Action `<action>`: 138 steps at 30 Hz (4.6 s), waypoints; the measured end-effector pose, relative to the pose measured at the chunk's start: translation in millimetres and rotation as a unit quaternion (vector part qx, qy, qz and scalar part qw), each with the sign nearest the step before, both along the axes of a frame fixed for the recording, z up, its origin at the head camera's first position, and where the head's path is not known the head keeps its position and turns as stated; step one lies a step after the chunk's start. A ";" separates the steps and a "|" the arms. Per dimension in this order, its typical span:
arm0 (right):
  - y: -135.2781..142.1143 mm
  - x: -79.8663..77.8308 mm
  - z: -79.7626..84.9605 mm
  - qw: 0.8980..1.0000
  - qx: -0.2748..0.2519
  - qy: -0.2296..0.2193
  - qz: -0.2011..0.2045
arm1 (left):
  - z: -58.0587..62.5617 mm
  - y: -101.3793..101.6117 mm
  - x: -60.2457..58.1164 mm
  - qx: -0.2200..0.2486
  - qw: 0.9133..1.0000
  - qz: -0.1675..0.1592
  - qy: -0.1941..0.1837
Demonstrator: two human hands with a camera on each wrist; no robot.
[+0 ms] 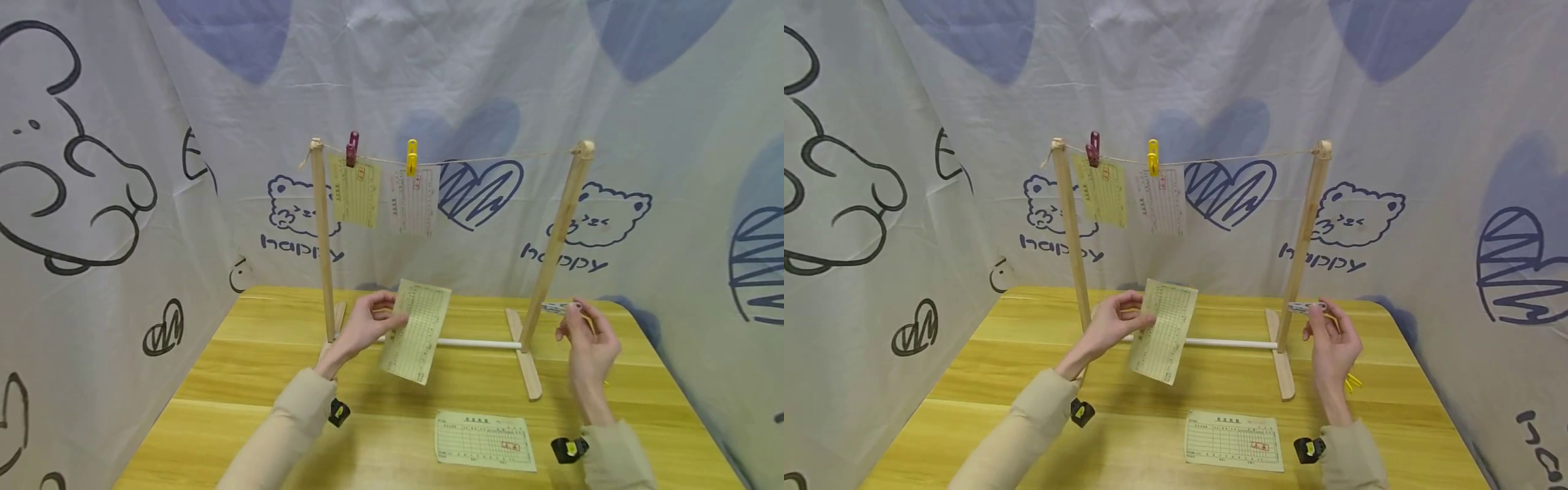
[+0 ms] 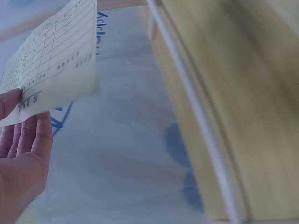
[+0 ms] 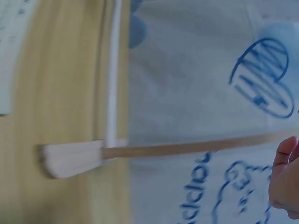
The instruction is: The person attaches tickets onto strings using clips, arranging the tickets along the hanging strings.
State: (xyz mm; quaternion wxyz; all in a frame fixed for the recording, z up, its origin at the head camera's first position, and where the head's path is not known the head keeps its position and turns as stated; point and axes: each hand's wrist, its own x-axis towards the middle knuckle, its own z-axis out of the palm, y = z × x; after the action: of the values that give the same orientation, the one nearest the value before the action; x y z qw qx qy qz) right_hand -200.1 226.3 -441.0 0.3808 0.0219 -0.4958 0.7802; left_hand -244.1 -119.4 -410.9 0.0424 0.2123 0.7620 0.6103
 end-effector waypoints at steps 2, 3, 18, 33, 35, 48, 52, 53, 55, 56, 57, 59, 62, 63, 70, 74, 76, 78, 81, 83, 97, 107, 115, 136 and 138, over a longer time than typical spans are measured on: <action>-4.3 -2.9 11.2 1.000 0.027 -0.003 0.001 | 9.7 3.1 -1.8 0.002 1.000 -0.003 0.005; -6.4 -4.8 16.8 0.999 0.041 -0.002 0.004 | 14.7 4.7 -2.9 0.003 1.000 -0.007 0.006; -24.2 -27.4 88.7 0.985 0.146 0.063 0.065 | 71.7 32.8 -10.5 0.010 1.000 -0.015 0.011; -42.1 -51.9 143.8 0.969 0.202 0.114 0.084 | 94.9 47.2 -27.3 -0.003 0.999 0.007 0.050; -44.3 -55.9 151.1 0.965 0.218 0.126 0.077 | 99.3 49.8 -29.6 -0.008 0.998 0.015 0.054; -59.4 -81.4 194.5 0.947 0.269 0.145 0.097 | 123.6 68.0 -41.9 0.006 0.996 0.069 0.060; -62.6 -86.3 202.4 0.943 0.277 0.148 0.108 | 128.4 71.2 -44.8 0.011 0.994 0.083 0.063; -63.4 -87.5 204.6 0.941 0.282 0.150 0.108 | 129.6 71.9 -45.3 0.013 0.994 0.086 0.064; -64.9 -89.4 209.2 0.938 0.291 0.152 0.113 | 132.4 73.4 -46.4 0.011 0.993 0.093 0.071; -65.5 -90.5 211.5 0.936 0.297 0.152 0.114 | 133.9 74.1 -47.1 0.010 0.993 0.096 0.073; -66.2 -91.4 213.7 0.935 0.300 0.151 0.118 | 135.4 75.0 -47.9 0.010 0.992 0.098 0.076; -67.4 -92.9 218.0 0.933 0.305 0.146 0.124 | 139.1 76.6 -48.7 0.006 0.991 0.102 0.082; -68.8 -95.4 222.9 0.932 0.314 0.133 0.125 | 143.7 79.8 -51.3 0.003 0.991 0.105 0.082; -69.1 -96.4 224.2 0.931 0.319 0.129 0.123 | 145.0 80.9 -52.3 0.003 0.991 0.105 0.079; -71.3 -103.4 230.5 0.926 0.346 0.113 0.102 | 149.8 86.2 -56.2 0.006 0.991 0.114 0.068; -72.6 -106.3 233.5 0.925 0.352 0.102 0.098 | 150.3 87.6 -56.9 0.005 0.991 0.119 0.068; -73.1 -107.5 235.3 0.925 0.357 0.095 0.093 | 150.4 88.1 -57.2 0.004 0.990 0.122 0.069; -73.7 -108.7 237.5 0.924 0.363 0.089 0.085 | 150.6 88.4 -57.6 0.002 0.990 0.125 0.069; -74.9 -109.9 241.1 0.922 0.371 0.075 0.078 | 151.2 88.9 -58.0 0.001 0.989 0.130 0.071; -75.8 -110.7 243.4 0.922 0.373 0.067 0.075 | 151.6 89.2 -58.0 0.000 0.988 0.133 0.073; -82.3 -113.9 252.7 0.905 0.424 -0.031 0.031 | 153.8 91.1 -60.2 0.002 0.987 0.147 0.064; -84.9 -113.4 254.9 0.885 0.462 -0.053 0.011 | 155.5 91.8 -63.3 0.005 0.986 0.154 0.061; -84.6 -113.3 253.9 0.872 0.484 -0.069 0.009 | 154.2 92.6 -64.8 0.014 0.986 0.150 0.068; -81.4 -112.3 255.2 0.849 0.515 -0.105 0.056 | 153.4 92.7 -67.5 0.011 0.986 0.152 0.069; -81.0 -112.9 254.7 0.847 0.519 -0.103 0.058 | 153.5 92.7 -67.7 0.010 0.986 0.153 0.069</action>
State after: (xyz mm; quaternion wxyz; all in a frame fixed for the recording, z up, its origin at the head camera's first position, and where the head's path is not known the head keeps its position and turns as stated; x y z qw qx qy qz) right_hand -312.9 145.3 -186.3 0.2148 0.1641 -0.8625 0.4279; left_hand -311.8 -26.7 -257.4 -0.1058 0.1354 0.7807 0.6008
